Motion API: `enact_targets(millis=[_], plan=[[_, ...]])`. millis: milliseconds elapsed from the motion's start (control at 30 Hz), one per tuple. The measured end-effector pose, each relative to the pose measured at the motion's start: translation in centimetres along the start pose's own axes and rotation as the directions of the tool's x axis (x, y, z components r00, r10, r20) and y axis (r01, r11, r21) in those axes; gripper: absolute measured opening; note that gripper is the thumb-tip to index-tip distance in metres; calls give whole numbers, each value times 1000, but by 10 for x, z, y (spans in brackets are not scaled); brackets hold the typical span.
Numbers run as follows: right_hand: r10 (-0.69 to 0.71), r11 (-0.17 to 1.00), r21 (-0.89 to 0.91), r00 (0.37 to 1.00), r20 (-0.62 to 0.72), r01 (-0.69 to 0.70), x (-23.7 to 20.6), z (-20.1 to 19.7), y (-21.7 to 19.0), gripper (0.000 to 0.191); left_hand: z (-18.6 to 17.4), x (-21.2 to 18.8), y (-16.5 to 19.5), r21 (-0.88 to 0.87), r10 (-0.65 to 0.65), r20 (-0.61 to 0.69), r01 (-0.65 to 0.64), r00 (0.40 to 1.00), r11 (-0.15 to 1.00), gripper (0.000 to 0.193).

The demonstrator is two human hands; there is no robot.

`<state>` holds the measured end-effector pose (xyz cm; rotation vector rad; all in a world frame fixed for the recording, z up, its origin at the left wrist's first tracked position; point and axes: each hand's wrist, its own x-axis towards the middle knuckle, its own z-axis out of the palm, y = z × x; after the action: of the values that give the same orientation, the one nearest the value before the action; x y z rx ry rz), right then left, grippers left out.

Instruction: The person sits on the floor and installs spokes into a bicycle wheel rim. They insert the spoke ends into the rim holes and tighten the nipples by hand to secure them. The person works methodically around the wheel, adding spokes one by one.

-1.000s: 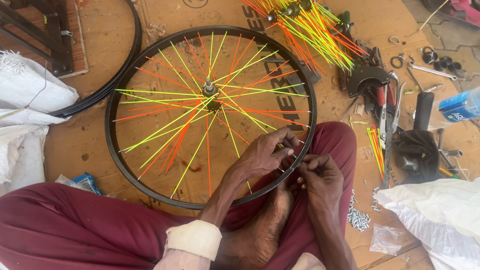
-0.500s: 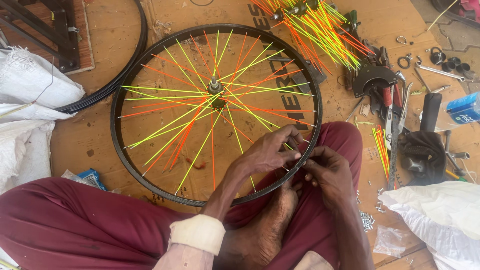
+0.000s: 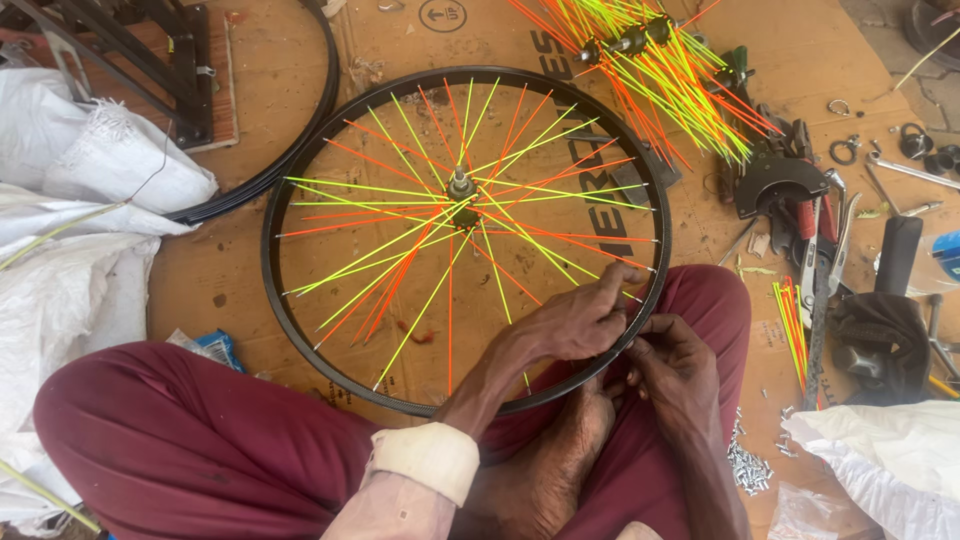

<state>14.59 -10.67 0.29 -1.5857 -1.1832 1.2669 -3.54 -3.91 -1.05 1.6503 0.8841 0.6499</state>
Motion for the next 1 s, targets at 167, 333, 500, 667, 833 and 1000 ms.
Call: enact_targets(millis=[167, 333, 500, 667, 833, 1000], plan=[[-13, 999, 29, 1000, 0, 13, -3, 2, -2, 15, 3, -3, 3, 70, 136, -137, -127, 981, 989, 48], [-46, 996, 72, 999, -27, 48, -5, 3, -2, 16, -1, -15, 5, 398, 22, -243, 79, 970, 914, 45], [-272, 961, 35, 962, -38, 273, -9, 8, -5, 16, 5, -14, 7, 415, -53, -302, 181, 952, 892, 43], [-145, 985, 93, 989, -18, 146, -10, 7, -3, 16, 8, -13, 6, 309, -68, -236, 141, 969, 941, 42], [-166, 985, 30, 985, -34, 167, -11, 9, 2, 17, 24, -11, 13, 344, -235, -377, 371, 896, 863, 42], [-113, 989, 96, 993, -16, 114, -14, 10, 0, 13, 20, -14, 16, 283, -160, -293, 246, 943, 927, 44]])
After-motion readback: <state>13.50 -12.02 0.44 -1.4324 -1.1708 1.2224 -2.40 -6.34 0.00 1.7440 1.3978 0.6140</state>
